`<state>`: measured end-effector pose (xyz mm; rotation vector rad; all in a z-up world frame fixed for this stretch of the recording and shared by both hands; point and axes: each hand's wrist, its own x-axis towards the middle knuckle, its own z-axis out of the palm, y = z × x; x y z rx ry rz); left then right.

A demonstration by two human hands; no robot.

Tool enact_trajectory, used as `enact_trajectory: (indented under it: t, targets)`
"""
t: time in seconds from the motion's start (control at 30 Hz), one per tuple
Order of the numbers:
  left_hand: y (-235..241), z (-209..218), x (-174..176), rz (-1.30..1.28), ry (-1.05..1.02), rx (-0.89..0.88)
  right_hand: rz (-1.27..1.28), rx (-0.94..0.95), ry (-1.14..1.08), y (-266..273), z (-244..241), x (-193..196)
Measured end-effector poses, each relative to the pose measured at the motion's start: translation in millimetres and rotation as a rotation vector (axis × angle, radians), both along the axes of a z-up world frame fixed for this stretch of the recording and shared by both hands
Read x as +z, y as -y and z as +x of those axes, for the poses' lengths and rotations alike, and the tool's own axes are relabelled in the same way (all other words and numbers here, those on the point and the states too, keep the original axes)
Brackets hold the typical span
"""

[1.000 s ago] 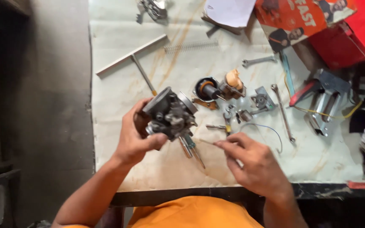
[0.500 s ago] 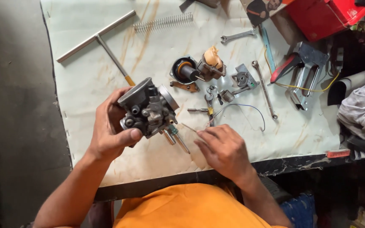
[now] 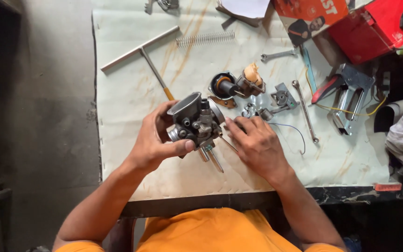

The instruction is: Cleaning and reassembling a motorcycle carburetor.

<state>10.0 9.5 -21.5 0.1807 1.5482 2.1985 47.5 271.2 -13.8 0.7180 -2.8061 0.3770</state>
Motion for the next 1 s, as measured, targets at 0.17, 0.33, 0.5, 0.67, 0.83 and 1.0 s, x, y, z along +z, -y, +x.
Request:
enact_trajectory:
  t: [0.17,0.33,0.5,0.67,0.83,1.0]
  targets:
    - [0,1,-6,0.097,0.109,0.003,-0.030,-0.046,-0.006,-2,0,-18]
    - [0,2,-20,0.226,0.108,-0.037,-0.142,-0.044,-0.036,-5,2,-16]
    - [-2,-1,-9,0.310,0.196,-0.102,-1.026,-0.314,0.368,-26,16,-47]
    - [-1,-4,-18,0.338,0.310,-0.119,-1.243,-0.211,0.579,-32,15,-56]
    - [1,-6,-24,0.346,0.340,-0.150,-1.368,-0.136,0.791,-33,12,-53]
    - [0,-7,-20,0.328,0.336,-0.144,-1.343,-0.096,0.759,-38,13,-57]
